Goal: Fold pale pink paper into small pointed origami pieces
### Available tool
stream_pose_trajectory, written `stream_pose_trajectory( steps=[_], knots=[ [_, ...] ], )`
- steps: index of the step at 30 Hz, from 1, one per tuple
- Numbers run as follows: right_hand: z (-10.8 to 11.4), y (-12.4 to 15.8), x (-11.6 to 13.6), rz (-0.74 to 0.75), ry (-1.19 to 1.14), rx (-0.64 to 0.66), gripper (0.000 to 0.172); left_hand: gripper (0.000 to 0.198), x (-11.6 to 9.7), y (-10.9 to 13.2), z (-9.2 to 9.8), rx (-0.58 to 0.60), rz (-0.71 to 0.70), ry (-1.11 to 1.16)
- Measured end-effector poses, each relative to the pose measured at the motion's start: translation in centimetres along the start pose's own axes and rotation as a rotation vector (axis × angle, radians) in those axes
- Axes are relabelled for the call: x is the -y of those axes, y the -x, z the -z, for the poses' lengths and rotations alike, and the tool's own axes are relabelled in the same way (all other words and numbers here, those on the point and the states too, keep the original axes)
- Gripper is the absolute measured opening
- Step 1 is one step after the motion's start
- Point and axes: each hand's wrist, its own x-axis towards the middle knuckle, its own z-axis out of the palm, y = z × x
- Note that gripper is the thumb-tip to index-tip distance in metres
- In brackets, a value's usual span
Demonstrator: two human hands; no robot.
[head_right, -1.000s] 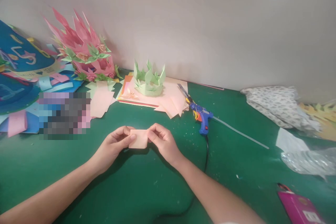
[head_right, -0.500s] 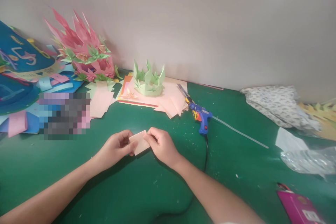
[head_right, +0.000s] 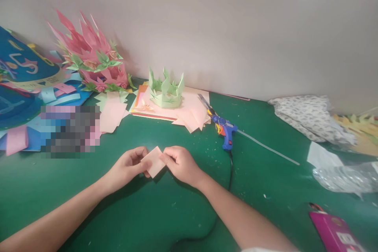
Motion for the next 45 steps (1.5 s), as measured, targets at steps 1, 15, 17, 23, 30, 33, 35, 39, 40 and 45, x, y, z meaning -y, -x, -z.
stream_pose_trajectory(
  steps=[1,15,17,23,30,33,35,39,40,45],
  knots=[
    [0.0,0.0,0.0,0.020,0.020,0.001,0.040,0.019,0.0,0.1,0.0,0.003,-0.004,-0.065],
    [-0.1,-0.1,0.1,0.099,-0.041,0.091,0.036,0.030,0.6,-0.3,-0.2,-0.134,-0.050,-0.113],
    [0.1,-0.1,0.4,0.087,-0.088,0.098,0.032,0.030,0.5,-0.3,-0.1,-0.157,-0.042,-0.057],
    [0.3,0.0,0.2,0.070,-0.111,0.079,0.031,0.030,0.1,-0.3,-0.2,-0.137,-0.023,0.010],
    [0.4,-0.1,-0.3,0.016,-0.257,0.109,0.031,0.025,0.0,-0.3,0.2,-0.114,-0.001,0.047],
    [0.5,-0.2,-0.6,-0.025,-0.388,0.142,0.034,0.027,0.0,-0.4,0.3,-0.100,0.000,0.201],
    [0.5,-0.3,-0.8,-0.039,-0.469,0.169,0.037,0.023,0.0,-0.4,0.4,-0.085,-0.018,0.286],
    [0.7,-0.3,-0.9,-0.061,-0.514,0.189,0.040,0.019,0.2,-0.2,0.7,-0.053,-0.026,0.285],
    [0.8,-0.3,-0.9,-0.062,-0.510,0.187,0.040,0.020,0.1,-0.1,0.7,-0.057,-0.030,0.274],
    [0.7,-0.3,-0.5,-0.068,-0.527,0.138,0.036,0.020,-0.4,-0.4,0.3,-0.148,-0.039,0.176]
  ],
)
